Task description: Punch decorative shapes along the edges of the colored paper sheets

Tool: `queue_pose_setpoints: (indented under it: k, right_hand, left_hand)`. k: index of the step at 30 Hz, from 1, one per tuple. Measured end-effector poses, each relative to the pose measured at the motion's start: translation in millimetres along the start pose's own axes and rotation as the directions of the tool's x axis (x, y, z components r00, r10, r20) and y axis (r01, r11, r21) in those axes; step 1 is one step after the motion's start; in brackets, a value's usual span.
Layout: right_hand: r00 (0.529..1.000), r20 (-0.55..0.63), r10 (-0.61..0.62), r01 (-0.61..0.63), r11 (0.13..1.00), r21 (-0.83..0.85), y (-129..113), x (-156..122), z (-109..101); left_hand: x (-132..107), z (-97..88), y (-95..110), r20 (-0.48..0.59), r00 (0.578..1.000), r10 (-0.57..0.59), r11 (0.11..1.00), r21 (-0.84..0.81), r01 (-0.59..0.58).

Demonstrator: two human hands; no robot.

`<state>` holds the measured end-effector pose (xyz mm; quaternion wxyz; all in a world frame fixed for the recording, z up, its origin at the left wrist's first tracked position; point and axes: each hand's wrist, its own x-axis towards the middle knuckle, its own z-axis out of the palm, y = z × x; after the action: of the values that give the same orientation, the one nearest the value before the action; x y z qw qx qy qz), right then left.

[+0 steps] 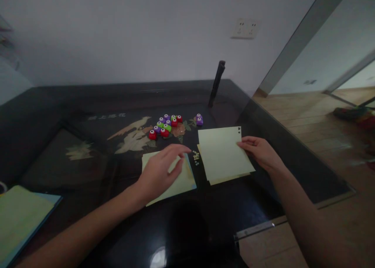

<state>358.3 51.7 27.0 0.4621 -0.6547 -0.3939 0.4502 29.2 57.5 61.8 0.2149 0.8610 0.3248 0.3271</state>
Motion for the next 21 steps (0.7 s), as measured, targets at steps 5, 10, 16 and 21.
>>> queue_pose_setpoints:
  k: [5,10,16,21]
  right_hand:
    - [0.999,-0.001,0.041,-0.041,0.997,-0.058,13.5,10.7,-14.9]
    - [0.999,0.022,0.034,-0.03,0.98,-0.199,20.7,12.4,-10.1]
    - [0.998,0.023,-0.065,0.068,0.928,-0.366,27.2,17.0,-12.7]
    - [0.98,0.007,-0.201,0.172,0.817,-0.551,26.6,14.2,-10.1]
  left_hand:
    - [11.8,45.5,29.4,0.348,0.913,0.213,0.912,0.265,-0.314]
    - [3.4,81.3,30.2,0.438,0.89,0.124,0.885,0.357,-0.299]
    - [-2.5,90.3,19.8,0.451,0.885,0.114,0.891,0.348,-0.292]
    - [-2.4,93.9,16.2,0.412,0.899,0.151,0.874,0.368,-0.316]
